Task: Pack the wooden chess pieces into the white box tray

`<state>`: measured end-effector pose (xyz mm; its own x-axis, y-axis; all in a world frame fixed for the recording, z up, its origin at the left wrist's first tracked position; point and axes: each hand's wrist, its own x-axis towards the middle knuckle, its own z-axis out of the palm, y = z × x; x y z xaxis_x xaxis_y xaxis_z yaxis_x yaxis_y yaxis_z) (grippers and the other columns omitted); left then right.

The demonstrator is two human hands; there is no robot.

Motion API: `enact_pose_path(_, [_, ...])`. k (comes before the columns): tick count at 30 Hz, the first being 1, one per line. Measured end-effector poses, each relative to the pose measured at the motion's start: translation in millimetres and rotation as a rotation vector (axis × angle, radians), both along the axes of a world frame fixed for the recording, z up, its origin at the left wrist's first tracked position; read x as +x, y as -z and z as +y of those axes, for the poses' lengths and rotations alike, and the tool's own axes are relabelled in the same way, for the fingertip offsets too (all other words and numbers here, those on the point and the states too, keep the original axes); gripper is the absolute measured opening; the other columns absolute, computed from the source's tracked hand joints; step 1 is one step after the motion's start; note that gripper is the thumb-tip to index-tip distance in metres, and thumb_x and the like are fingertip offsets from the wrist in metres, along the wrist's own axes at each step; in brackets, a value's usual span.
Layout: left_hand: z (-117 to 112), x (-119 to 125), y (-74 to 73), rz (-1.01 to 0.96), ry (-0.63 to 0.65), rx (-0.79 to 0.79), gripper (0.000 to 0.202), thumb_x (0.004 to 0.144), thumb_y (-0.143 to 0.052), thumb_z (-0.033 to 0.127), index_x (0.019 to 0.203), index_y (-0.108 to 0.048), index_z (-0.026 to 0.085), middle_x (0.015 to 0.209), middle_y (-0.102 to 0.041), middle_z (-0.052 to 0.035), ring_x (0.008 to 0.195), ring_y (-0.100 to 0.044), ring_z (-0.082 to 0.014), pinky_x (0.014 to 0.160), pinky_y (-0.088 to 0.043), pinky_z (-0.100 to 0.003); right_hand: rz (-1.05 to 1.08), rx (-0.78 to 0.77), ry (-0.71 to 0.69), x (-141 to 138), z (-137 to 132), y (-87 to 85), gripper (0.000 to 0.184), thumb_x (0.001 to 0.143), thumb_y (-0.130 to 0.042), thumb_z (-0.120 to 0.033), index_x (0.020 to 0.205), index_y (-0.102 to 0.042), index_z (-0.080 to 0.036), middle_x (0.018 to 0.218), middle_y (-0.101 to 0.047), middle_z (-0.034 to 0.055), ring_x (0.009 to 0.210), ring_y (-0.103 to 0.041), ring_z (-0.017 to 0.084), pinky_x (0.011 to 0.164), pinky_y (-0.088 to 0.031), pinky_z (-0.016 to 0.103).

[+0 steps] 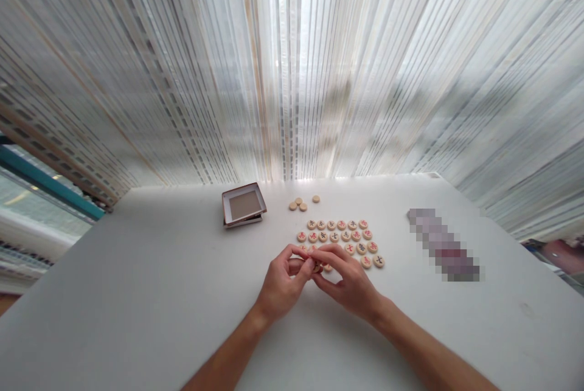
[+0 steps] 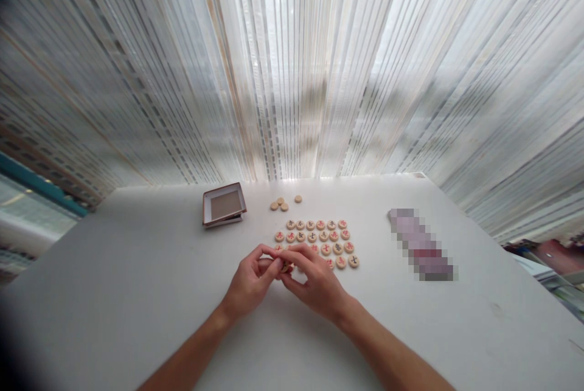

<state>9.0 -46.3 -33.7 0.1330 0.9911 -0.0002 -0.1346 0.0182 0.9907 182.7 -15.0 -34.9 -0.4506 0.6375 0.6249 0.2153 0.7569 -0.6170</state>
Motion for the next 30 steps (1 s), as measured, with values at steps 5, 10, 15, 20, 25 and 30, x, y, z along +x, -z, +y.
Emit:
enact_pose_path(5, [0.4,-2.3,0.3,0.032,-0.009,0.012,0.032,0.089,-0.066,0.047,0.097,-0.056,0.018,0.085,-0.078,-0.0077,0.076,-0.073,-0.0194,0.074,-0.055,-0.030,-0.008,0.024,0.005,0.6,0.3,-1.7,0.038,0.090,-0.063,-0.012,0.125,-0.061,-0.026,0.107,-0.067,0.0075,0.096,-0.067,0.020,0.080,-0.060,0.032])
enact_pose_path(10, [1.2,-3.5,2.0,0.039,0.022,0.041,0.029,0.094,-0.061,0.044,0.104,-0.054,0.018,0.092,-0.078,-0.0092,0.081,-0.073,-0.0196,0.075,-0.055,-0.031,-0.020,0.009,0.007,1.3,1.6,-0.2,0.039,0.091,-0.063,-0.013,0.127,-0.060,-0.026,0.110,-0.067,0.0081,0.098,-0.068,0.020,0.082,-0.060,0.033])
enact_pose_path(15, [2.1,-5.1,2.8,0.064,0.025,0.053,0.032,0.091,-0.064,0.042,0.110,-0.054,0.018,0.100,-0.076,-0.0104,0.089,-0.073,-0.0219,0.074,-0.055,-0.030,-0.012,-0.012,0.009,1.8,2.2,0.0,0.040,0.094,-0.060,-0.015,0.131,-0.059,-0.028,0.109,-0.070,0.0075,0.096,-0.069,0.020,0.082,-0.060,0.034])
enact_pose_path(20, [1.2,-5.5,1.7,0.082,0.017,0.084,0.028,0.092,-0.064,0.037,0.110,-0.055,0.018,0.101,-0.075,-0.0106,0.092,-0.072,-0.0223,0.077,-0.055,-0.031,-0.001,-0.053,-0.008,3.0,1.9,-4.4,0.038,0.093,-0.061,-0.015,0.129,-0.061,-0.027,0.108,-0.070,0.0072,0.094,-0.068,0.020,0.083,-0.059,0.035])
enact_pose_path(25, [-0.1,-4.5,0.8,0.096,0.009,0.079,0.026,0.093,-0.064,0.035,0.111,-0.056,0.019,0.101,-0.075,-0.0096,0.090,-0.073,-0.0212,0.078,-0.056,-0.031,0.026,-0.119,-0.019,3.6,1.6,-7.0,0.035,0.092,-0.059,-0.013,0.125,-0.063,-0.026,0.106,-0.070,0.0069,0.096,-0.067,0.021,0.086,-0.057,0.037])
enact_pose_path(30, [-0.9,-3.0,-0.7,0.127,0.009,0.103,0.025,0.092,-0.065,0.033,0.112,-0.056,0.019,0.104,-0.074,-0.0100,0.092,-0.073,-0.0219,0.083,-0.057,-0.034,0.057,-0.215,-0.029,3.4,1.0,-7.7,0.031,0.092,-0.060,-0.013,0.119,-0.065,-0.026,0.103,-0.071,0.0051,0.092,-0.066,0.020,0.082,-0.057,0.035])
